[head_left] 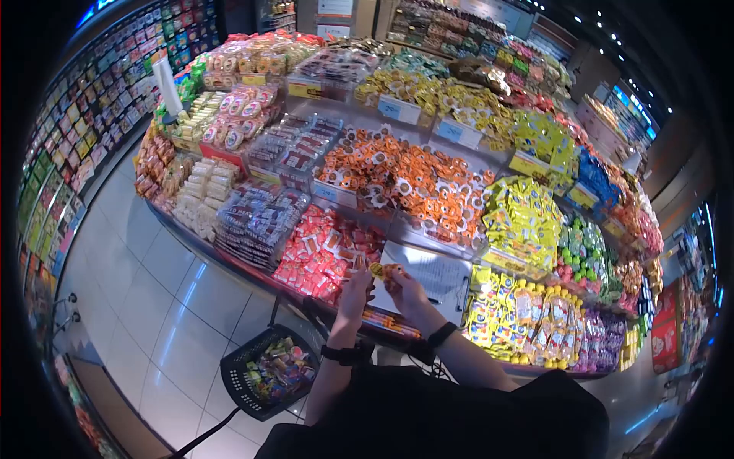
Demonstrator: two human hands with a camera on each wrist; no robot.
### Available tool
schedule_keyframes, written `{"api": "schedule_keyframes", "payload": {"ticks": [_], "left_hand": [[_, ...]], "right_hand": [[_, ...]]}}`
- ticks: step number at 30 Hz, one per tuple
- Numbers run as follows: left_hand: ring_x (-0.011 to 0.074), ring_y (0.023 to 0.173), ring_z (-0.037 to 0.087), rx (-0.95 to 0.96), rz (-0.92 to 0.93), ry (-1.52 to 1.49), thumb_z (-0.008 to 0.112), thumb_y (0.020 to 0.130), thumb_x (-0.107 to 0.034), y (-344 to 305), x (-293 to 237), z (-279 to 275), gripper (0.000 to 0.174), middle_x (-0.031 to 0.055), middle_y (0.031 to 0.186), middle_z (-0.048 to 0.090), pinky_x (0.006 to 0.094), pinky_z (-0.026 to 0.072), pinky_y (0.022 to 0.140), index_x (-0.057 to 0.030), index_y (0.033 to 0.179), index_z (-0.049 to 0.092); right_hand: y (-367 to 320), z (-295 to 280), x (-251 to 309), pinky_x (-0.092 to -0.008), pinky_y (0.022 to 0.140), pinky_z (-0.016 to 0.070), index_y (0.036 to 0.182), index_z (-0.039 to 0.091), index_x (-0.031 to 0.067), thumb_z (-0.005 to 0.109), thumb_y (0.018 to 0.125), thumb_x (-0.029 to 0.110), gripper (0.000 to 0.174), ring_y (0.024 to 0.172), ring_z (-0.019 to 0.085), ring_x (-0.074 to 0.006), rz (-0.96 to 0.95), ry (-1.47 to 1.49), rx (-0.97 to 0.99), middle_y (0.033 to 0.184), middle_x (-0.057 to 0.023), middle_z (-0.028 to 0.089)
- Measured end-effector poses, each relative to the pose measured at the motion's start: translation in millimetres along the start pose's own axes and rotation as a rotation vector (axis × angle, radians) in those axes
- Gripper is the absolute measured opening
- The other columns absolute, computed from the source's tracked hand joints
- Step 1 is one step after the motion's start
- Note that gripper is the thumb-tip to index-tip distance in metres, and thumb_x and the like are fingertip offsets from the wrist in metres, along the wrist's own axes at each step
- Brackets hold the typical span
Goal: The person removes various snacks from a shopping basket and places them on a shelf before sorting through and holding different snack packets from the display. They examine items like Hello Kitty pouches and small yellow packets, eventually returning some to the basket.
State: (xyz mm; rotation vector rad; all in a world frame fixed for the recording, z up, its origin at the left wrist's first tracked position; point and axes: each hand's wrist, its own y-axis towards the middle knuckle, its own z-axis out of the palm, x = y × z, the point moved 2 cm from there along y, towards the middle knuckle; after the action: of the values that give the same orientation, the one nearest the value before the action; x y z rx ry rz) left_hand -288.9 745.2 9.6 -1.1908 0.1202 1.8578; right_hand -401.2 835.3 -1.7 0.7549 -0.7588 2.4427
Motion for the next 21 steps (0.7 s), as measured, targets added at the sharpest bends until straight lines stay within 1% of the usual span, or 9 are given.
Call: {"api": "schedule_keyframes", "payload": {"ticks": [1, 3, 5, 11, 14, 15, 16, 18, 21], "left_hand": [[0.0103, 0.085, 0.058, -0.008, 0.012, -0.012, 0.054, 0.093, -0.021, 6.1, 0.7, -1.4, 0.027, 0.0009, 0.095, 0.062, 0.0233, 0.0445, 0.070, -0.0069, 0.116, 0.058], [0.0106, 0.089, 0.057, 0.121, 0.150, 0.038, 0.055, 0.092, -0.018, 10.9, 3.5, 2.8, 0.030, 0.0002, 0.099, 0.061, 0.0246, 0.0456, 0.074, -0.0066, 0.119, 0.055], [0.0096, 0.088, 0.057, 0.054, 0.183, -0.028, 0.059, 0.090, -0.017, 3.5, -9.5, 24.8, 0.034, 0.0011, 0.101, 0.060, 0.0236, 0.0456, 0.074, -0.0074, 0.122, 0.051], [0.0080, 0.073, 0.056, -0.074, 0.152, -0.053, 0.056, 0.091, -0.019, 2.0, -14.9, -29.8, 0.021, 0.0007, 0.091, 0.061, 0.0212, 0.0417, 0.058, -0.0087, 0.109, 0.055], [0.0074, 0.071, 0.057, -0.168, 0.126, -0.112, 0.055, 0.091, -0.018, 0.3, -21.1, -43.1, 0.016, 0.0005, 0.089, 0.062, 0.0208, 0.0414, 0.057, -0.0080, 0.103, 0.057], [0.0072, 0.070, 0.056, -0.159, 0.167, -0.155, 0.056, 0.090, -0.017, -2.8, -21.1, -43.3, 0.016, 0.0009, 0.087, 0.061, 0.0203, 0.0426, 0.058, -0.0073, 0.103, 0.056], [0.0071, 0.070, 0.055, -0.148, 0.214, -0.198, 0.057, 0.090, -0.017, -3.8, -22.8, -42.0, 0.016, 0.0012, 0.086, 0.060, 0.0198, 0.0439, 0.059, -0.0066, 0.102, 0.056], [0.0070, 0.071, 0.056, -0.115, 0.204, -0.163, 0.057, 0.090, -0.016, -2.2, -11.4, -46.9, 0.016, 0.0013, 0.087, 0.061, 0.0196, 0.0446, 0.060, -0.0066, 0.102, 0.056], [0.0072, 0.074, 0.057, -0.102, 0.180, -0.112, 0.057, 0.090, -0.015, -10.8, -13.9, -50.7, 0.015, 0.0014, 0.088, 0.061, 0.0198, 0.0460, 0.062, -0.0063, 0.102, 0.056]], "right_hand": [[28.0, -18.0, 1.1, -0.0254, 0.075, 0.0496, 0.110, 0.054, 0.0023, 0.051, 0.094, 0.013, 0.020, 0.082, 0.059, -0.0139, -0.061, 0.050, 0.228, 0.097, -0.0056, 0.060], [23.3, 35.5, 28.7, -0.0255, 0.074, 0.0489, 0.111, 0.054, 0.0030, 0.050, 0.094, 0.013, 0.020, 0.083, 0.059, -0.0141, -0.108, -0.186, 0.038, 0.098, -0.0056, 0.061], [37.4, 56.2, 34.8, -0.0257, 0.074, 0.0486, 0.112, 0.054, 0.0030, 0.050, 0.094, 0.013, 0.021, 0.084, 0.060, -0.0143, -0.037, -0.267, 0.267, 0.101, -0.0064, 0.061], [49.3, 57.4, 57.6, -0.0292, 0.069, 0.0511, 0.109, 0.053, 0.0046, 0.050, 0.093, 0.010, 0.016, 0.083, 0.058, -0.0178, 0.037, -0.084, 0.178, 0.093, -0.0073, 0.060], [69.2, 127.2, 128.8, -0.0224, 0.062, 0.0491, 0.102, 0.055, 0.0019, 0.047, 0.095, 0.014, 0.016, 0.074, 0.058, -0.0131, -0.162, -0.098, -0.005, 0.089, -0.0052, 0.059], [97.7, 155.6, 172.4, -0.0209, 0.060, 0.0490, 0.102, 0.055, 0.0021, 0.043, 0.096, 0.016, 0.019, 0.072, 0.058, -0.0129, -0.206, -0.135, 0.159, 0.087, -0.0053, 0.060], [120.3, 182.8, 212.2, -0.0216, 0.059, 0.0495, 0.103, 0.055, 0.0022, 0.041, 0.097, 0.017, 0.021, 0.072, 0.058, -0.0144, -0.417, -0.272, 0.106, 0.086, -0.0059, 0.060], [189.8, 205.5, 281.8, -0.0276, 0.064, 0.0548, 0.100, 0.055, 0.0011, 0.049, 0.093, 0.016, 0.018, 0.075, 0.060, -0.0187, -0.407, -0.271, 0.065, 0.086, -0.0082, 0.060], [186.3, 207.1, 269.5, -0.0312, 0.065, 0.0568, 0.096, 0.055, 0.0019, 0.054, 0.089, 0.014, 0.014, 0.079, 0.063, -0.0200, -0.378, -0.309, -0.015, 0.087, -0.0091, 0.059]]}}
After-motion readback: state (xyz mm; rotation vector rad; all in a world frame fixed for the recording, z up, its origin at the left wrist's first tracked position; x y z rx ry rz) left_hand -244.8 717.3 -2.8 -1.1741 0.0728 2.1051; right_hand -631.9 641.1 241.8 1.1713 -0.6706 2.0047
